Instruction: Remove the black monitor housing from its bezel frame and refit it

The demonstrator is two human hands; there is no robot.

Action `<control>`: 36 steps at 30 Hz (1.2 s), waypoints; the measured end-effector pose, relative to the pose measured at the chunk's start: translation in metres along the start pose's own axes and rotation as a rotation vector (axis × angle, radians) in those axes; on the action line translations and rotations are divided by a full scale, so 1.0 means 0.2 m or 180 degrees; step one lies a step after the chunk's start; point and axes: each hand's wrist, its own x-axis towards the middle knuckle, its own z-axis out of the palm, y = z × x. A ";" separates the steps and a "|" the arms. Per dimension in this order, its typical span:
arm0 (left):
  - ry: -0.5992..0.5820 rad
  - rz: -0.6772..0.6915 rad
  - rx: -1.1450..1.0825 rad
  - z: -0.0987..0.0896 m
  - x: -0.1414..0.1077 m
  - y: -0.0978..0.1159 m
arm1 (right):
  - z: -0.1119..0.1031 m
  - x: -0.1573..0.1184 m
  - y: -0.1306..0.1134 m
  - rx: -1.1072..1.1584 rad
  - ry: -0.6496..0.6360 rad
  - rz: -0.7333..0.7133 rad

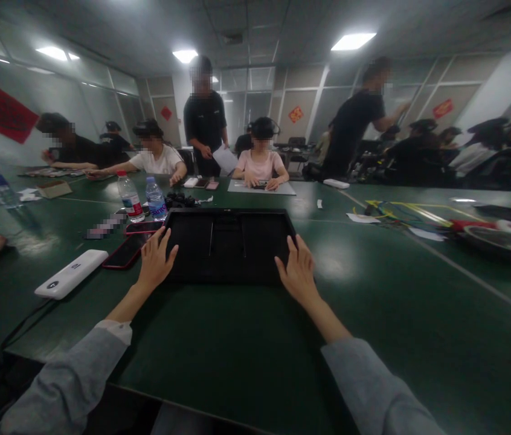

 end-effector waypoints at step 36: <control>-0.0931 0.0190 0.0094 0.08 -0.02 -0.01 | 0.05 -0.01 0.04 0.0260 -0.0823 -0.0025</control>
